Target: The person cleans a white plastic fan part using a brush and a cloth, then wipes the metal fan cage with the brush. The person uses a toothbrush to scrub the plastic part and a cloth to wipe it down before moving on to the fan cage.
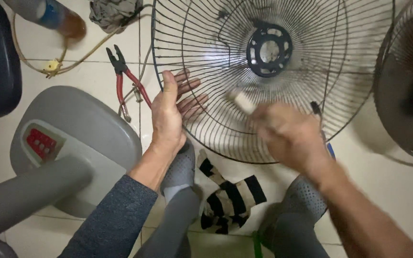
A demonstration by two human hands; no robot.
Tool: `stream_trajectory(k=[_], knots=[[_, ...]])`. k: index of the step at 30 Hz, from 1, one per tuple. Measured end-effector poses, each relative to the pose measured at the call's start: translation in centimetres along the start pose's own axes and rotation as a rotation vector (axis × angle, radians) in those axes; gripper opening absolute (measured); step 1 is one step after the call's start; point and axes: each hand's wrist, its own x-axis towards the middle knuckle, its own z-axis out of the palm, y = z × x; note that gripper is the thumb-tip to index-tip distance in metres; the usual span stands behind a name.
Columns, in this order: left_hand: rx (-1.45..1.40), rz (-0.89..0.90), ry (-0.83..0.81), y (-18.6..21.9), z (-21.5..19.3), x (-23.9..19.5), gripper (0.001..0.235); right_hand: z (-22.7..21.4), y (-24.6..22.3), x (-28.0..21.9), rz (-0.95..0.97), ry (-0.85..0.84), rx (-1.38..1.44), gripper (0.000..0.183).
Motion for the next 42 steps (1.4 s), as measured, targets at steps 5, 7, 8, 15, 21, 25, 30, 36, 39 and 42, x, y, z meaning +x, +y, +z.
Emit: stream_trajectory(k=[5, 7, 8, 15, 21, 25, 30, 36, 39, 42], knots=[[-0.017, -0.076, 0.067, 1.0, 2.3, -1.6, 0.072, -3.9, 0.8, 3.3, -0.090, 0.059, -0.394, 0.010], [-0.028, -0.059, 0.083, 1.2, 2.7, -1.3, 0.071, -2.2, -1.2, 3.6, -0.045, 0.007, -0.288, 0.010], [-0.028, -0.046, 0.104, 1.3, 2.6, -1.3, 0.070, -1.2, -2.2, 3.7, 0.007, -0.045, -0.172, 0.010], [0.053, 0.060, -0.010, 0.1, 1.9, -2.3, 0.061, -3.5, 0.0, 3.6, 0.258, -0.085, 0.013, 0.003], [-0.002, -0.083, 0.059, 0.4, 3.1, -2.1, 0.070, -3.0, 0.3, 4.9, -0.068, 0.063, -0.360, 0.017], [0.150, 0.010, 0.006, 0.2, 2.4, -2.2, 0.067, -0.9, -2.8, 5.5, -0.065, -0.044, 0.033, 0.017], [0.028, -0.009, -0.009, -0.1, 2.7, -2.2, 0.069, -3.4, -1.0, 5.6, 0.217, 0.060, -0.226, 0.015], [0.054, 0.008, -0.015, -0.1, 3.1, -2.0, 0.064, 0.7, -5.1, 5.7, 0.019, -0.155, -0.559, 0.014], [0.072, 0.030, -0.038, 0.4, 2.7, -2.7, 0.066, -1.3, -3.7, 6.4, 0.481, -0.370, -0.391, 0.010], [0.003, -0.008, -0.025, 0.1, 3.2, -2.5, 0.058, -2.8, -2.1, 4.9, 0.070, 0.045, -0.171, 0.015]])
